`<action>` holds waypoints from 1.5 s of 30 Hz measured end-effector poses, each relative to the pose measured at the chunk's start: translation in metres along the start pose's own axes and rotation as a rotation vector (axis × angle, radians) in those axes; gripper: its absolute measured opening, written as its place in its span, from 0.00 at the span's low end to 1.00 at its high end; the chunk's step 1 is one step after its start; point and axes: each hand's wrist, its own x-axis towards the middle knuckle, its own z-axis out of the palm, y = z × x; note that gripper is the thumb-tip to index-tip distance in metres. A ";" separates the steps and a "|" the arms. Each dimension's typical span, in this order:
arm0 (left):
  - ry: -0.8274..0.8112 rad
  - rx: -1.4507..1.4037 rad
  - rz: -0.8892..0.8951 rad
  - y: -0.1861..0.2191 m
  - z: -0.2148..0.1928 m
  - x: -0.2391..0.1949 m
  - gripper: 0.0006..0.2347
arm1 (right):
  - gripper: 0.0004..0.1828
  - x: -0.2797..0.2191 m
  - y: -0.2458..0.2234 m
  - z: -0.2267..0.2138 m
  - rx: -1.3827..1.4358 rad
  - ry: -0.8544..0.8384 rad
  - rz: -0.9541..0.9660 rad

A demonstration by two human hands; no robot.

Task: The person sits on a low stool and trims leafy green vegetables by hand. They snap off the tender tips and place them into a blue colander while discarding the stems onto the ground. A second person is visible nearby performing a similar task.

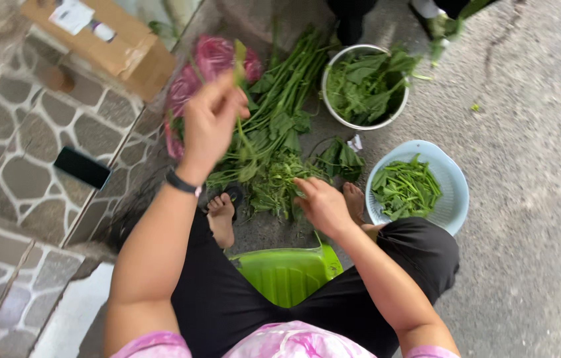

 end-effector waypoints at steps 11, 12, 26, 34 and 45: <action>-0.414 0.572 0.574 0.005 0.059 -0.057 0.15 | 0.10 -0.007 -0.021 -0.112 0.380 0.748 -0.061; -0.423 0.565 0.579 0.006 0.059 -0.057 0.15 | 0.10 -0.007 -0.023 -0.112 0.377 0.753 -0.051; -0.321 0.593 0.711 0.015 0.068 -0.067 0.06 | 0.03 -0.006 -0.023 -0.102 0.456 0.676 -0.085; -0.252 0.427 0.682 0.026 0.072 -0.066 0.05 | 0.02 -0.012 -0.023 -0.085 0.906 0.666 0.018; -0.388 -0.269 0.159 0.041 0.083 -0.074 0.12 | 0.06 -0.006 -0.017 -0.069 1.186 0.814 -0.034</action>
